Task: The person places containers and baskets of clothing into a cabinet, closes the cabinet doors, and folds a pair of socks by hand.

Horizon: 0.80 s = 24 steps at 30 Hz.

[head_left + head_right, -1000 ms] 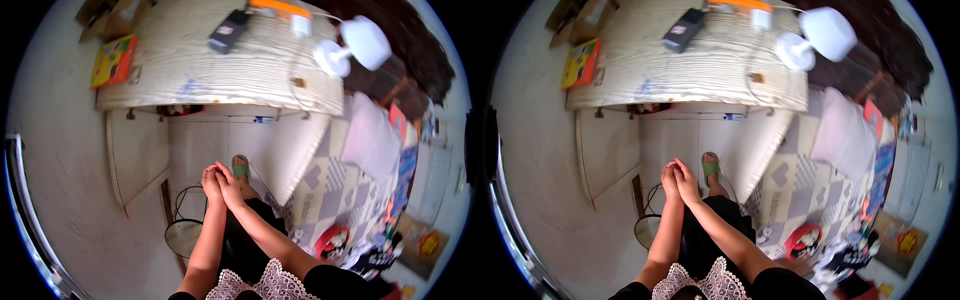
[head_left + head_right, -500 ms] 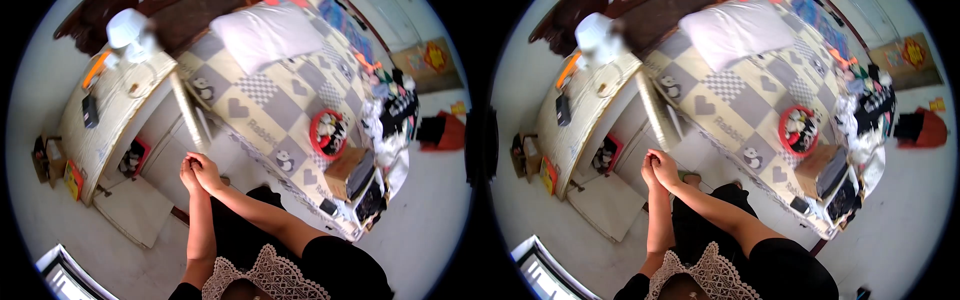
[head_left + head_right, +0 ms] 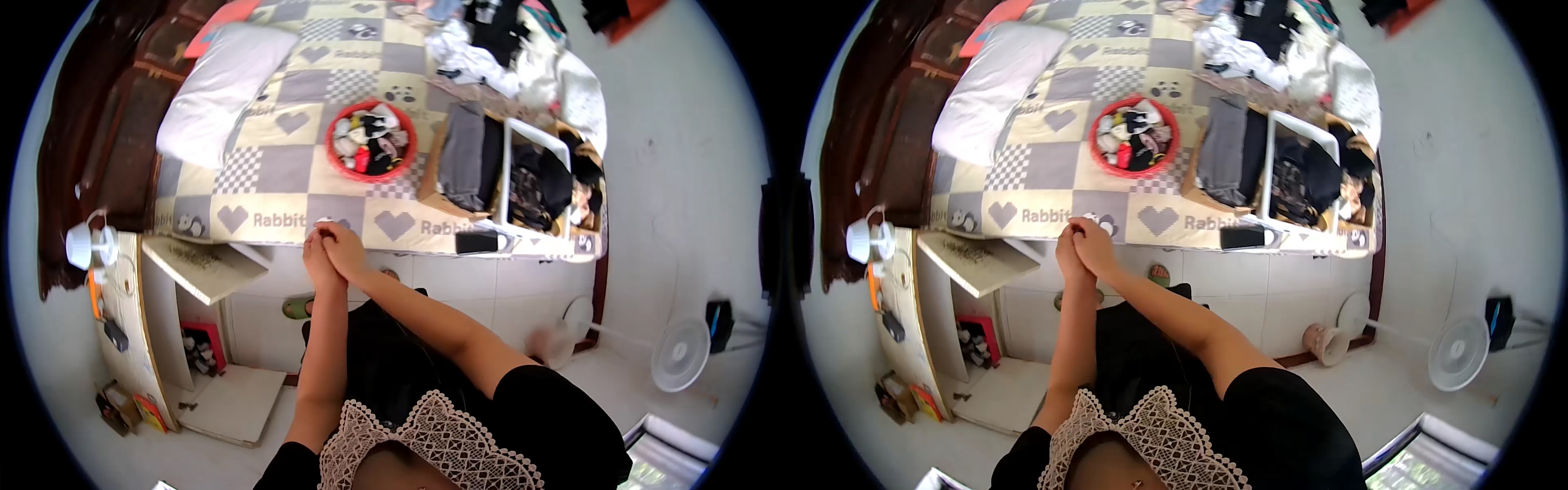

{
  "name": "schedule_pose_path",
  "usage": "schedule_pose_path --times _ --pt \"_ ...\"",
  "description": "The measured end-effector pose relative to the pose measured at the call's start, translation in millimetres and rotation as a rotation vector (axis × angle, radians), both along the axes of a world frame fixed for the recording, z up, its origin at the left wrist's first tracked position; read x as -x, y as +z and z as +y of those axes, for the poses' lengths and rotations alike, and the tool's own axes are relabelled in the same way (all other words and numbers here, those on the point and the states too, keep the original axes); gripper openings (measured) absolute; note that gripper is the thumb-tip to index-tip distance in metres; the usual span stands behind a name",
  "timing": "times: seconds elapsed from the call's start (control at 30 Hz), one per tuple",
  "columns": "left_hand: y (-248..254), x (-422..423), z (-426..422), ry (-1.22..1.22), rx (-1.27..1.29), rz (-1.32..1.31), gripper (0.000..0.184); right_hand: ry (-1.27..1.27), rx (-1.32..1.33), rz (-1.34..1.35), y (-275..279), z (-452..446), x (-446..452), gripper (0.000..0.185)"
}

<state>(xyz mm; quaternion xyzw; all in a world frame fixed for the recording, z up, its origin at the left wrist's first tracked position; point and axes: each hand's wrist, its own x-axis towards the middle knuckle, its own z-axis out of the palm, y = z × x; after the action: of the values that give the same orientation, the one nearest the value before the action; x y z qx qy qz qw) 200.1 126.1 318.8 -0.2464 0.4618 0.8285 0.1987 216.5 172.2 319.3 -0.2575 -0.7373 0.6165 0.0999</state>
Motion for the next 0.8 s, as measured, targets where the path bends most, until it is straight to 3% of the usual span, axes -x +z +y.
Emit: schedule_pose_path --times 0.2,0.33,0.5,0.57,0.8 --pt "6.1 -32.1 87.2 -0.268 0.101 0.086 0.011 -0.254 0.104 0.055 2.4 88.1 -46.4 0.030" --pt "-9.6 -51.9 115.7 -0.438 0.205 0.042 0.018 -0.386 0.159 0.003 -9.2 112.4 -76.7 0.030" --pt "-20.3 -63.2 141.6 -0.626 0.110 0.007 0.015 -0.573 0.155 -0.036 -15.9 135.1 -101.2 0.029" --pt "-12.8 -60.0 146.3 -0.869 0.170 0.023 0.012 -0.626 0.175 -0.092 -18.9 141.3 -105.5 0.029" --pt "-21.6 -57.4 167.0 -1.019 0.180 -0.068 0.013 -0.732 0.321 -0.111 -23.5 153.0 -117.4 0.030"
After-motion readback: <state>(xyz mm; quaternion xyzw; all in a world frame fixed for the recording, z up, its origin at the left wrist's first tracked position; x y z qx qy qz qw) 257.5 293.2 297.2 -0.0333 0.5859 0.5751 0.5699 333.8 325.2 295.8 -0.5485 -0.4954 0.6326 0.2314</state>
